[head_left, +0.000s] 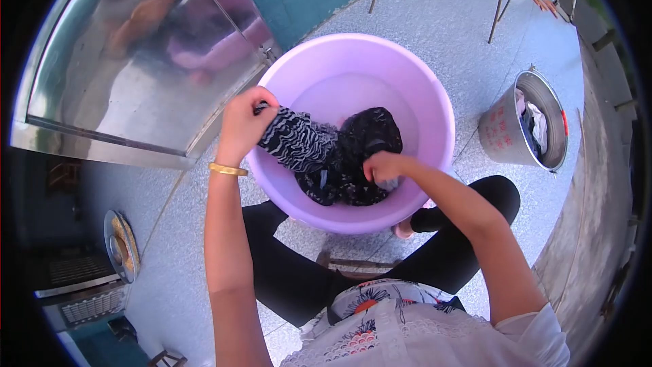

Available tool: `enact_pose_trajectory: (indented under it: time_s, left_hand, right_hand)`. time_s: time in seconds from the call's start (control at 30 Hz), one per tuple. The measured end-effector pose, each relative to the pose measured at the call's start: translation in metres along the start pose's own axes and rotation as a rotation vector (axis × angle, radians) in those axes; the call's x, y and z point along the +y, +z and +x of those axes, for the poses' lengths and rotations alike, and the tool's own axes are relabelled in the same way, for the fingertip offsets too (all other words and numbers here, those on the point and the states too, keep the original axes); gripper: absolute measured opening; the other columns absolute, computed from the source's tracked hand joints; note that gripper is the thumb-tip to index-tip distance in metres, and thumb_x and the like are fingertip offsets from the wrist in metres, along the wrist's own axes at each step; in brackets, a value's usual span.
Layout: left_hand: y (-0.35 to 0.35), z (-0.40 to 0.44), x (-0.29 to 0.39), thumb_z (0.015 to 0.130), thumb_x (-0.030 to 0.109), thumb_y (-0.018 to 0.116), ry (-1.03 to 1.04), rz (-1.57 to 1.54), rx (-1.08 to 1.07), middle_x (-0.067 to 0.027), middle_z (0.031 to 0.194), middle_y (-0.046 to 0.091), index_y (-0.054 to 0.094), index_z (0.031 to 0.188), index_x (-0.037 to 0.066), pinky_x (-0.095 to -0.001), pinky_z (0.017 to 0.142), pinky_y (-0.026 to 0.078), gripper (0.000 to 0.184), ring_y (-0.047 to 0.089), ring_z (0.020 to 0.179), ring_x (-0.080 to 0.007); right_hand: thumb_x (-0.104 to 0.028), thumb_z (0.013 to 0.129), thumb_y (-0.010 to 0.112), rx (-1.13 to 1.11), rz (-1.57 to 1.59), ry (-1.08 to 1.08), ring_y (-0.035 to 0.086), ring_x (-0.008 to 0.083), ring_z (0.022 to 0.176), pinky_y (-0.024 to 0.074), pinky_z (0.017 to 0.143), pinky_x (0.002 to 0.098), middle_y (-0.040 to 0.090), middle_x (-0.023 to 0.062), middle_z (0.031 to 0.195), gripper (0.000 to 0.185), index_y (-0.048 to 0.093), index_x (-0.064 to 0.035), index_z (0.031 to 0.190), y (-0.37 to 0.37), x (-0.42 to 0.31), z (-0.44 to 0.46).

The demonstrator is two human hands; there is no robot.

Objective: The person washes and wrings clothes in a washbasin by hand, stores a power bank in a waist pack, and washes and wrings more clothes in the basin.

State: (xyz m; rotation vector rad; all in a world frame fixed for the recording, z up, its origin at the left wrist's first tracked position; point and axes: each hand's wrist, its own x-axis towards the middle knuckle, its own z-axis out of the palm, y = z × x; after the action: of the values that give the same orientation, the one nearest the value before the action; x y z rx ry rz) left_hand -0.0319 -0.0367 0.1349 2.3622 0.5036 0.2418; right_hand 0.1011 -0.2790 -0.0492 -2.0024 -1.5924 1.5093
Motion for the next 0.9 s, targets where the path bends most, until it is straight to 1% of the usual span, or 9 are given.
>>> enact_pose_trajectory:
  time_s: [0.03, 0.1, 0.23, 0.43, 0.5, 0.67, 0.7, 0.77, 0.9]
  left_hand:
    - [0.005, -0.001, 0.005, 0.065, 0.009, 0.060, -0.050, 0.125, -0.091, -0.0087, 0.078, 0.057, 0.057, 0.086, 0.007, -0.0253, 0.068, 0.042, 0.022, 0.055, 0.072, -0.0179]
    - [0.023, -0.006, -0.001, 0.065, 0.011, 0.060, 0.069, 0.138, -0.118, -0.0107, 0.085, 0.056, 0.056, 0.089, 0.007, -0.0282, 0.072, 0.042, 0.024, 0.055, 0.078, -0.0218]
    - [0.044, -0.006, -0.004, 0.066, 0.016, 0.061, 0.248, 0.105, -0.262, -0.0158, 0.100, 0.052, 0.053, 0.099, 0.005, -0.0345, 0.082, 0.039, 0.036, 0.050, 0.093, -0.0286]
    - [0.098, -0.006, 0.023, 0.069, 0.024, 0.063, 0.253, -0.323, -0.433, -0.0151, 0.100, 0.053, 0.048, 0.107, 0.004, -0.0347, 0.081, 0.040, 0.045, 0.050, 0.095, -0.0249]
    - [0.122, -0.008, 0.034, 0.073, 0.024, 0.061, 0.290, -0.489, -0.462, -0.0102, 0.090, 0.054, 0.049, 0.106, 0.002, -0.0312, 0.072, 0.041, 0.041, 0.050, 0.081, -0.0166]
    - [0.138, -0.002, 0.034, 0.079, 0.016, 0.053, 0.092, -0.466, -0.414, -0.0017, 0.065, 0.050, 0.056, 0.091, 0.000, -0.0245, 0.057, 0.039, 0.019, 0.043, 0.061, -0.0077]
    - [0.136, -0.001, 0.033, 0.081, 0.016, 0.052, 0.074, -0.480, -0.397, 0.0009, 0.064, 0.048, 0.056, 0.087, -0.001, -0.0226, 0.056, 0.038, 0.018, 0.042, 0.061, -0.0061]
    - [0.133, 0.000, 0.030, 0.082, 0.016, 0.052, 0.100, -0.512, -0.386, 0.0022, 0.064, 0.048, 0.056, 0.089, 0.000, -0.0223, 0.056, 0.038, 0.019, 0.042, 0.061, -0.0056]
    - [0.126, 0.003, 0.027, 0.085, 0.025, 0.047, -0.031, -0.534, -0.500, 0.0029, 0.076, 0.051, 0.056, 0.096, 0.003, -0.0216, 0.064, 0.039, 0.026, 0.045, 0.068, -0.0054]
  right_hand:
    - [-0.002, 0.052, 0.053, 0.235, 0.012, -0.059, 0.057, 0.0266, 0.076, 0.0445, 0.064, 0.0348, 0.060, 0.0128, 0.078, 0.029, 0.061, -0.0054, 0.080, -0.010, -0.006, -0.008]
    - [0.001, 0.054, 0.050, 0.357, 0.032, -0.149, 0.057, 0.0229, 0.074, 0.0445, 0.064, 0.0345, 0.059, 0.0107, 0.077, 0.031, 0.059, -0.0056, 0.083, -0.036, -0.021, -0.027]
    - [0.002, 0.054, 0.045, 0.313, 0.462, -0.253, 0.054, 0.0147, 0.068, 0.0416, 0.067, 0.0286, 0.056, 0.0070, 0.070, 0.030, 0.057, -0.0028, 0.082, -0.089, -0.061, -0.070]
    - [0.000, 0.052, 0.046, 0.265, 0.877, -0.536, 0.050, 0.0102, 0.064, 0.0375, 0.064, 0.0211, 0.054, 0.0049, 0.066, 0.029, 0.053, -0.0020, 0.080, -0.123, -0.103, -0.112]
    - [-0.001, 0.051, 0.046, 0.295, 0.936, -0.612, 0.049, 0.0101, 0.063, 0.0375, 0.064, 0.0211, 0.053, 0.0046, 0.065, 0.029, 0.052, -0.0022, 0.079, -0.126, -0.105, -0.113]
    - [-0.001, 0.055, 0.045, 0.458, 0.746, -0.602, 0.049, 0.0100, 0.072, 0.0374, 0.067, 0.0234, 0.053, 0.0025, 0.074, 0.030, 0.053, -0.0030, 0.084, -0.135, -0.092, -0.115]
    - [-0.001, 0.055, 0.045, 0.461, 0.747, -0.604, 0.049, 0.0100, 0.072, 0.0374, 0.067, 0.0234, 0.053, 0.0025, 0.074, 0.030, 0.053, -0.0030, 0.084, -0.135, -0.088, -0.116]
    - [0.000, 0.061, 0.047, 0.830, 0.253, -0.436, 0.052, 0.0161, 0.076, 0.0394, 0.068, 0.0270, 0.053, 0.0045, 0.082, 0.027, 0.053, -0.0032, 0.088, -0.133, -0.076, -0.118]
    - [0.000, 0.066, 0.050, 0.971, -0.152, -0.394, 0.053, 0.0240, 0.079, 0.0411, 0.069, 0.0313, 0.053, 0.0085, 0.087, 0.026, 0.052, -0.0026, 0.092, -0.123, -0.054, -0.117]
